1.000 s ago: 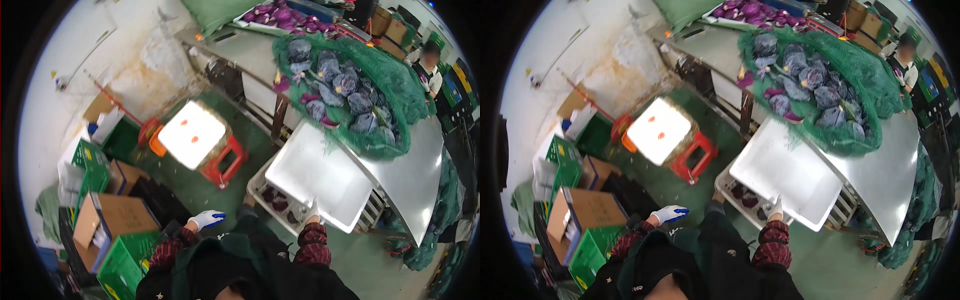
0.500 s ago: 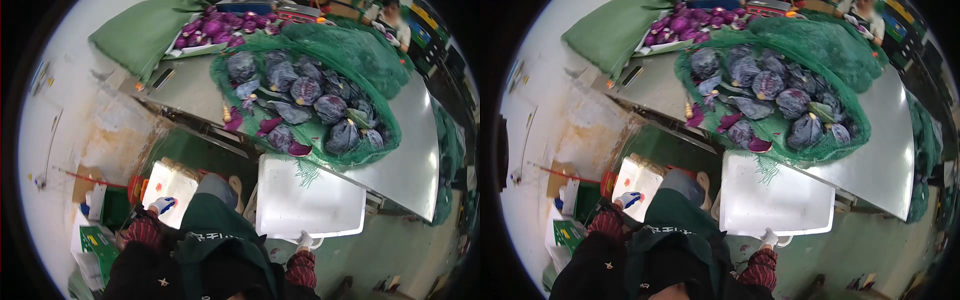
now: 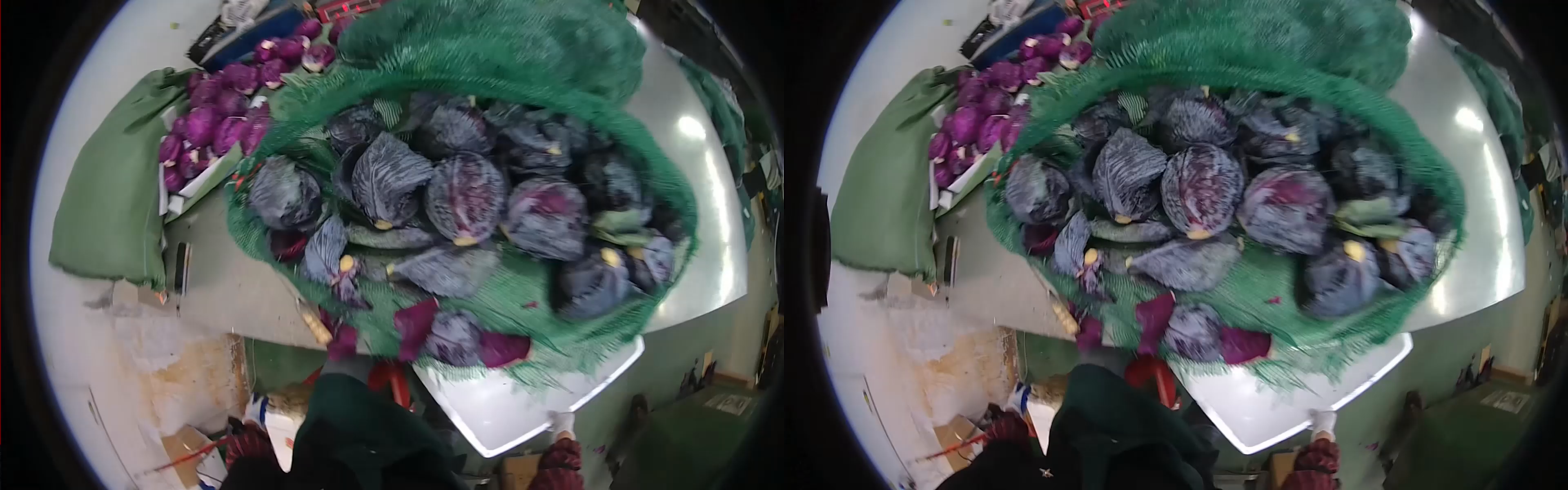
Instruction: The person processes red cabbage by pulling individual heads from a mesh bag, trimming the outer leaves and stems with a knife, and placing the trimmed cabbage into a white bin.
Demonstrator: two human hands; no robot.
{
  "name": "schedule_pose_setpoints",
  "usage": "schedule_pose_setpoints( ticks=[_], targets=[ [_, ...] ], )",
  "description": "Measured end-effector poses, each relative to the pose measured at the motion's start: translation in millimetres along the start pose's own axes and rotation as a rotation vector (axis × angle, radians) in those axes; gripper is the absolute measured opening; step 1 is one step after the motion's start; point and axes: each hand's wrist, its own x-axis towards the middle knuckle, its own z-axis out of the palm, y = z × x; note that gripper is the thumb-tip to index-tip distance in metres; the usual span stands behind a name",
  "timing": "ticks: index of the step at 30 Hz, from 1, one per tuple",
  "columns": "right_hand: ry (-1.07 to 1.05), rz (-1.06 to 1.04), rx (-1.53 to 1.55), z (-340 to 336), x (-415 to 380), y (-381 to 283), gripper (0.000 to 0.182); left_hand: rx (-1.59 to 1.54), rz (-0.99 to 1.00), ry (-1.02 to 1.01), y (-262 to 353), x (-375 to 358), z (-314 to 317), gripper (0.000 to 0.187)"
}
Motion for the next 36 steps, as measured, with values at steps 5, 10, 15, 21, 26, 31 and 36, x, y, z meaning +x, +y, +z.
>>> schedule_pose_setpoints(
  ticks=[5,10,15,21,26,31,36],
  targets=[
    [0.216,-0.667,-1.246,-5.3,63.2,145.8,0.042,-0.175,-0.273,0.002,28.5,-2.7,11.7,0.024],
    [0.217,-0.526,-0.784,-12.4,19.1,127.4,0.036,-1.260,-0.571,0.118,7.4,-0.1,56.0,0.017],
    [0.167,-0.808,-1.410,10.4,3.8,68.0,0.034,0.004,0.263,0.069,-17.8,34.5,53.9,0.033],
    [0.265,-0.247,0.405,77.4,-115.8,-93.9,0.047,-0.685,0.013,-0.138,191.4,113.5,-22.2,0.035],
    [0.413,-0.169,-0.285,93.5,-86.2,-91.8,0.030,-0.793,0.048,-0.412,171.4,147.2,-18.7,0.041],
    [0.456,-0.188,0.609,110.1,-137.3,-62.6,0.026,-0.015,1.057,-0.309,198.6,130.1,-89.3,0.039],
    [0.536,-0.099,0.560,128.5,-174.2,-62.7,0.022,-0.048,1.116,-0.406,178.1,148.9,-96.9,0.032]
  ],
)
